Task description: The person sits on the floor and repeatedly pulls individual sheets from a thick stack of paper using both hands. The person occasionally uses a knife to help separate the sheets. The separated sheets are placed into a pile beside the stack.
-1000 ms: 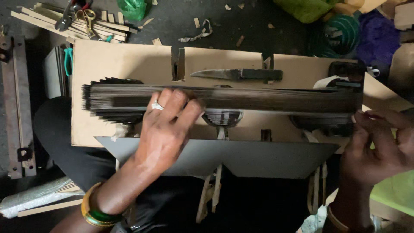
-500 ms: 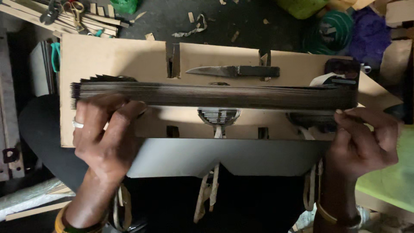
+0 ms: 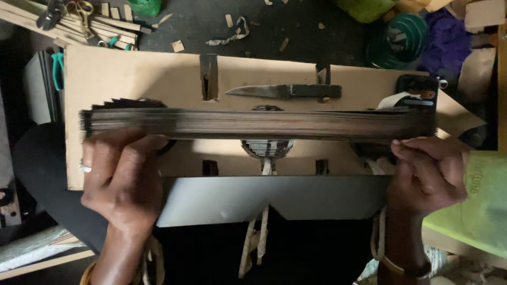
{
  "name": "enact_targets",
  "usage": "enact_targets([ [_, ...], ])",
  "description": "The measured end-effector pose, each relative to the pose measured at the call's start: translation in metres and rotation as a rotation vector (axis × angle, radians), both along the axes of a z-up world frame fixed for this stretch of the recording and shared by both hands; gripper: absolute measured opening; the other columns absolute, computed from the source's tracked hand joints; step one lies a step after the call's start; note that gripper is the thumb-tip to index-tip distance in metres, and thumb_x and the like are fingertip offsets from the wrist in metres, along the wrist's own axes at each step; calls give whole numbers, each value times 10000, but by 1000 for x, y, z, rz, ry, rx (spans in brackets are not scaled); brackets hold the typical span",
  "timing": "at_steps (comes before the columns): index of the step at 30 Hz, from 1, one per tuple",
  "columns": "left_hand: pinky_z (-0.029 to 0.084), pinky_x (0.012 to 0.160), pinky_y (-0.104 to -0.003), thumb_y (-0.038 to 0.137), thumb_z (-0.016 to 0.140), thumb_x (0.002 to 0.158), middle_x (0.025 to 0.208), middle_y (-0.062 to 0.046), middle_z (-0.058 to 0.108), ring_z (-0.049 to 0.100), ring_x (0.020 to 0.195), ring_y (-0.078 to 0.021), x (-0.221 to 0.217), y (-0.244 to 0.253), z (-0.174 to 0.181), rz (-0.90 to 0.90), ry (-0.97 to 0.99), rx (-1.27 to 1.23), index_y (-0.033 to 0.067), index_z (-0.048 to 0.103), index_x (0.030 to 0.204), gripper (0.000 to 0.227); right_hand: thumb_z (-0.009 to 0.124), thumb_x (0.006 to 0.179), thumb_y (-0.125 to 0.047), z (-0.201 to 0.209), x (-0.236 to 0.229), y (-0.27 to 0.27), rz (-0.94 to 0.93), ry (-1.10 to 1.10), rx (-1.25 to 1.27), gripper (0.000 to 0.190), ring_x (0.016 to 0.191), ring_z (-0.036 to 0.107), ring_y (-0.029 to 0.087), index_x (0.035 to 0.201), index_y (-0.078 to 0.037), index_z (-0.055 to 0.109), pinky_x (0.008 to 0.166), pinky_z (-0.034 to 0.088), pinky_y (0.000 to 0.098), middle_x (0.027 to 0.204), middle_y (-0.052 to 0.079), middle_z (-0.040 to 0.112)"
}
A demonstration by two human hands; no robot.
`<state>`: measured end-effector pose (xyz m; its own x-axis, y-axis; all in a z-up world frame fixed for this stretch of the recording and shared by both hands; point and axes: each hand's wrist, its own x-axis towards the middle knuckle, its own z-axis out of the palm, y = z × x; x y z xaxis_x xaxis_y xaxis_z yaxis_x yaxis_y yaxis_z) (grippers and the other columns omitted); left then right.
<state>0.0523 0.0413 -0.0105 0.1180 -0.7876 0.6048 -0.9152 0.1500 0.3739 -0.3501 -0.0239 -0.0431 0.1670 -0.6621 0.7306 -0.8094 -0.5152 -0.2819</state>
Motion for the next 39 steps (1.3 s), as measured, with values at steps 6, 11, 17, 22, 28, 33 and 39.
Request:
enact_targets([
  [6, 521, 933, -326, -126, 714, 879, 1106, -51, 677, 633, 1057, -227, 1, 2, -7, 43, 1, 19, 93, 758, 1077, 298, 874, 964, 129, -2, 6, 4, -41, -14, 45, 203, 997, 622, 187, 937, -43, 770, 840, 512, 295, 1047, 55, 707],
  [11, 498, 862, -358, -103, 730, 821, 1008, -60, 650, 609, 981, -252, 3, 4, -7, 47, -8, 49, 98, 791, 1060, 317, 853, 951, 112, -1, 8, 5, -62, 20, 33, 176, 1003, 626, 190, 937, -37, 761, 865, 525, 307, 1040, 53, 689],
  [17, 501, 875, -353, -47, 790, 858, 1017, -50, 655, 605, 1002, -250, 4, 4, -8, 50, -61, 55, 113, 789, 1066, 263, 854, 965, 61, 6, 14, 6, -112, 165, 8, 197, 1014, 648, 220, 865, -37, 715, 907, 578, 324, 1008, 61, 683],
  [22, 516, 894, -346, -51, 777, 862, 1031, -47, 674, 617, 996, -239, 4, 5, -8, 45, -117, 66, 115, 787, 1100, 290, 835, 1018, 96, 4, 16, 11, -147, 191, 18, 201, 1015, 636, 214, 918, -37, 722, 939, 574, 327, 1034, 66, 671],
  [28, 543, 820, -381, -24, 783, 844, 1035, -75, 670, 635, 976, -266, 7, 2, -2, -9, -196, 55, 83, 768, 1101, 279, 784, 985, 110, 8, 20, 7, -141, 203, 18, 150, 1021, 637, 235, 959, -27, 730, 913, 550, 346, 1047, 73, 668],
  [33, 549, 701, -414, -1, 741, 709, 1150, -140, 649, 654, 956, -316, -3, 18, 21, -37, -313, 259, 62, 740, 1154, 450, 812, 1011, 58, 46, 34, 22, -95, 366, 89, 111, 1058, 643, 259, 1006, -18, 730, 928, 525, 394, 1106, 106, 683],
  [39, 474, 976, -472, 370, 791, 776, 1313, -146, 589, 592, 1203, -351, -54, 33, 9, -434, -74, 331, 14, 594, 1350, 703, 831, 792, -341, 50, 85, 53, 261, 251, 630, 610, 1230, 591, 410, 1277, -17, 650, 998, 507, 507, 1362, 213, 574],
])
